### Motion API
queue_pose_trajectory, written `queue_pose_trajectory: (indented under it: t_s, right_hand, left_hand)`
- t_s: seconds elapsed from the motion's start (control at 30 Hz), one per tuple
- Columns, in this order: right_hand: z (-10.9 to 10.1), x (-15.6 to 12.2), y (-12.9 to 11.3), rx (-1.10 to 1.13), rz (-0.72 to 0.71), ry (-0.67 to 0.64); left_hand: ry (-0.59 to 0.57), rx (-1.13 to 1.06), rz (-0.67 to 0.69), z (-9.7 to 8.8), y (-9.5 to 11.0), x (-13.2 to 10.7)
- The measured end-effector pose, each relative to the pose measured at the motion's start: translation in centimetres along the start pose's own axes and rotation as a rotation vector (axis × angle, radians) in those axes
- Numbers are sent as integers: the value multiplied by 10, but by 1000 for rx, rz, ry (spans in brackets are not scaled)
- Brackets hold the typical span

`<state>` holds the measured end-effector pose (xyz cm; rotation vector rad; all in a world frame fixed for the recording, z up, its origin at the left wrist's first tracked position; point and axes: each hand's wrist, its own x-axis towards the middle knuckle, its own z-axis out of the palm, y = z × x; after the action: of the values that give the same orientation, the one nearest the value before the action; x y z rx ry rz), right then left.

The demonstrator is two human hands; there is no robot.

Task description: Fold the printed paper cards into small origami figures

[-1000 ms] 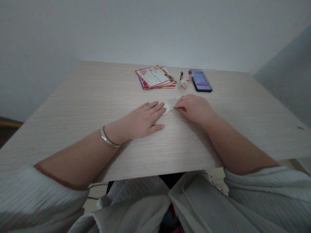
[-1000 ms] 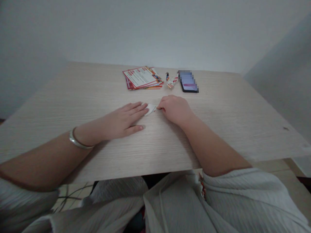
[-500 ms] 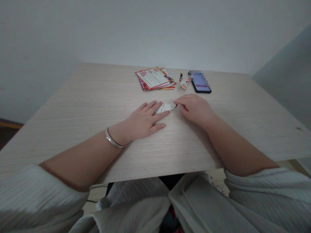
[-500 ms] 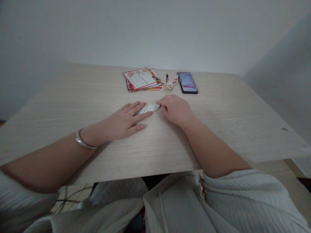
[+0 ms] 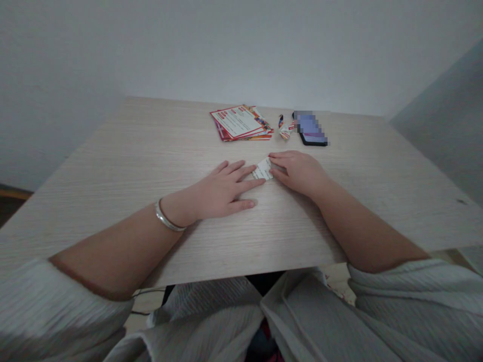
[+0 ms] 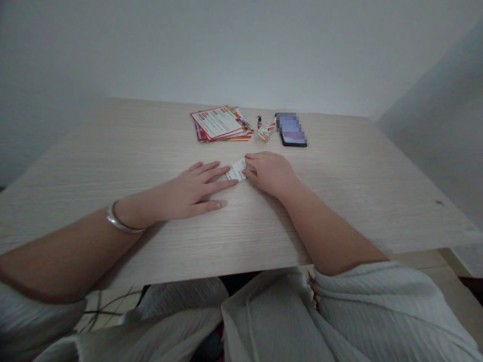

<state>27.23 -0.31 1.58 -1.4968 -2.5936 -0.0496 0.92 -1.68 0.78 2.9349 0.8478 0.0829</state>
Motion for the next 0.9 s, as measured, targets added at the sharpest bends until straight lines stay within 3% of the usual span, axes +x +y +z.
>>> queue_pose_trajectory:
  t_s: [0.27,0.53,0.67,0.9]
  right_hand:
    - [1,4,5,0,23,9]
    - [17,10,1,212,46,213]
    - [20,9,-6,198,1,220]
    - [28,10,-2,147,58,209]
  left_hand:
    - [-36,28,-15,-3,10,-1]
    - [11,64,-8,-10,18,1]
    - [23,70,2,-6,14,2]
    - [-12,9,-17,1,9,3]
